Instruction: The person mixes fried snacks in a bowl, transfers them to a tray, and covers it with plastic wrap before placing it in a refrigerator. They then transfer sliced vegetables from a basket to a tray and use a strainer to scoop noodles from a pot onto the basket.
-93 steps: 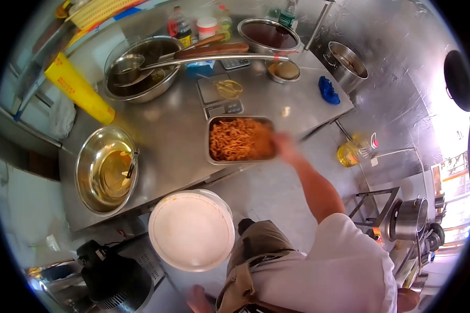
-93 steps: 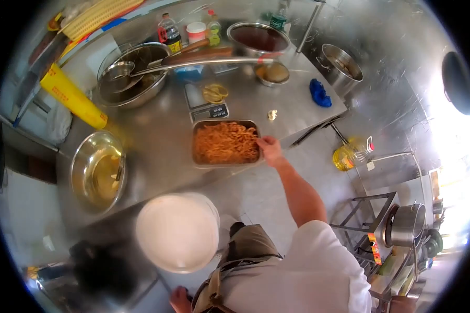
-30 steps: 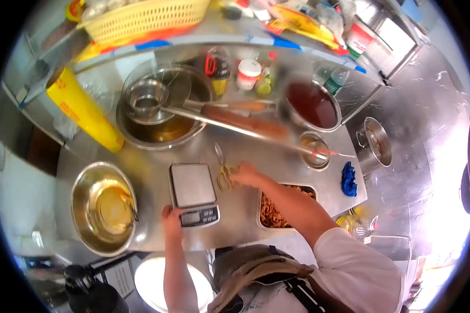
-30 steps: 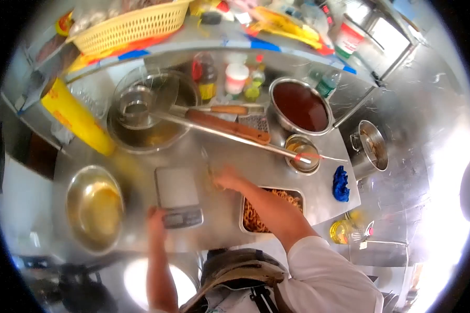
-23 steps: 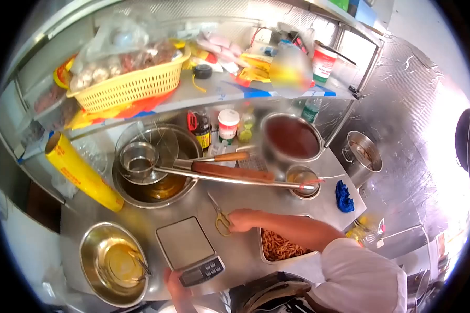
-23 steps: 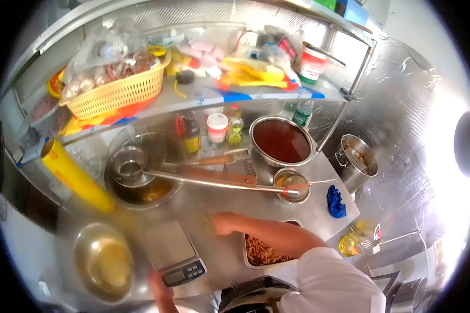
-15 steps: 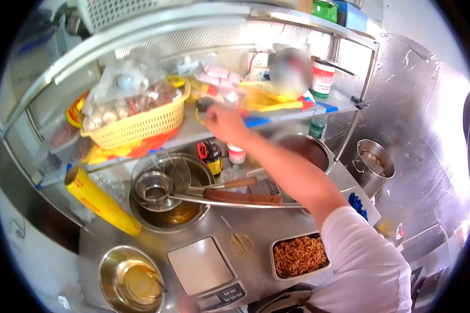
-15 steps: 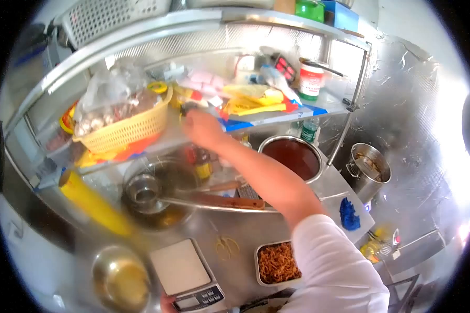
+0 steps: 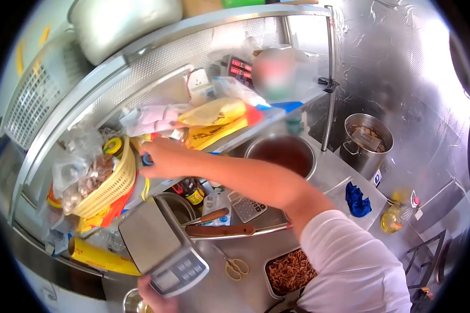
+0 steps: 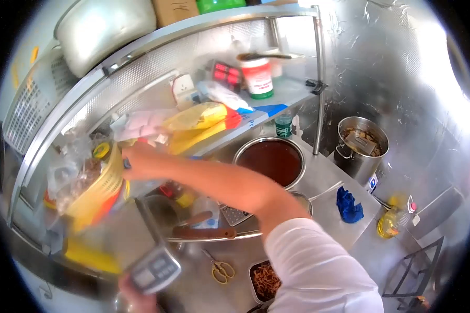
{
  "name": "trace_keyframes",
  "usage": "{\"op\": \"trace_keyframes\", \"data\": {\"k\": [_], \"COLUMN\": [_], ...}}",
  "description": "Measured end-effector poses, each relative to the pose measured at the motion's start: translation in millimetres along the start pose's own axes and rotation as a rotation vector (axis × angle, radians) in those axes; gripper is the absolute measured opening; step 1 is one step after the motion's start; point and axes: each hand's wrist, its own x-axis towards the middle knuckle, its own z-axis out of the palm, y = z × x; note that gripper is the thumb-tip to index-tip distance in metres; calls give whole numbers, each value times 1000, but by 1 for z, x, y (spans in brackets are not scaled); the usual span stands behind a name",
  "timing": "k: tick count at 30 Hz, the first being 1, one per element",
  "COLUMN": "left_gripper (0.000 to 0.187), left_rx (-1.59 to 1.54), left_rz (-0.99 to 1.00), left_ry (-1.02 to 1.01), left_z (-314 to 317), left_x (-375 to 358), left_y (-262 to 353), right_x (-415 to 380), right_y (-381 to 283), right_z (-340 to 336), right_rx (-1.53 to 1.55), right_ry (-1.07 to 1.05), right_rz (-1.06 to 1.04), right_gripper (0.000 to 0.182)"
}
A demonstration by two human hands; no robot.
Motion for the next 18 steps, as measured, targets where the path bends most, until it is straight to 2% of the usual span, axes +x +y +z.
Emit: {"op": "trace_keyframes", "data": {"k": [1,2,3,4,5,6,7,8,9,10,12,13,14,16,18], "left_gripper": [44,48,47,47,46,44,42,41,38,35,30,24,20,17,19], "left_rx": [-11,-43,-62,-54,-66,-26,14,-98,-96,-116,-84,-60,-111,-20,124], "left_rz": [34,-10,-39,-14,11,35,61,-52,-92,-55,-112,-50,-104,16,233], "left_ry": [-107,-28,-17,-6,-27,-47,-66,13,-19,-54,17,22,47,124,402], "left_z": [19,51,66,77,84,97,111,105,107,108,108,118,118,127,130], "left_x": [21,34,47,63,70,76,81,94,101,113,134,136,163,173,182], "left_y": [2,5,4,4,2,3,3,6,7,1,-15,-16,-18,-11,-11], "right_x": [-21,-38,-67,-82,-100,-110,-122,-136,-155,-173,-213,-222,-232,-239,-240], "right_y": [-7,12,2,22,6,29,25,33,38,42,27,31,34,35,33], "right_z": [-25,-35,-65,-80,-113,-125,-147,-161,-172,-184,-206,-213,-224,-225,-219], "right_rx": [16,-142,-49,100,333,302,325,161,339,343,229,220,289,369,415], "right_ry": [27,234,172,199,98,160,187,213,209,260,315,332,364,415,427], "right_rz": [-84,-336,-179,-105,-6,107,124,66,128,182,365,331,403,328,347], "right_gripper": [50,51,53,54,48,38,32,30,28,26,31,32,34,35,34]}}
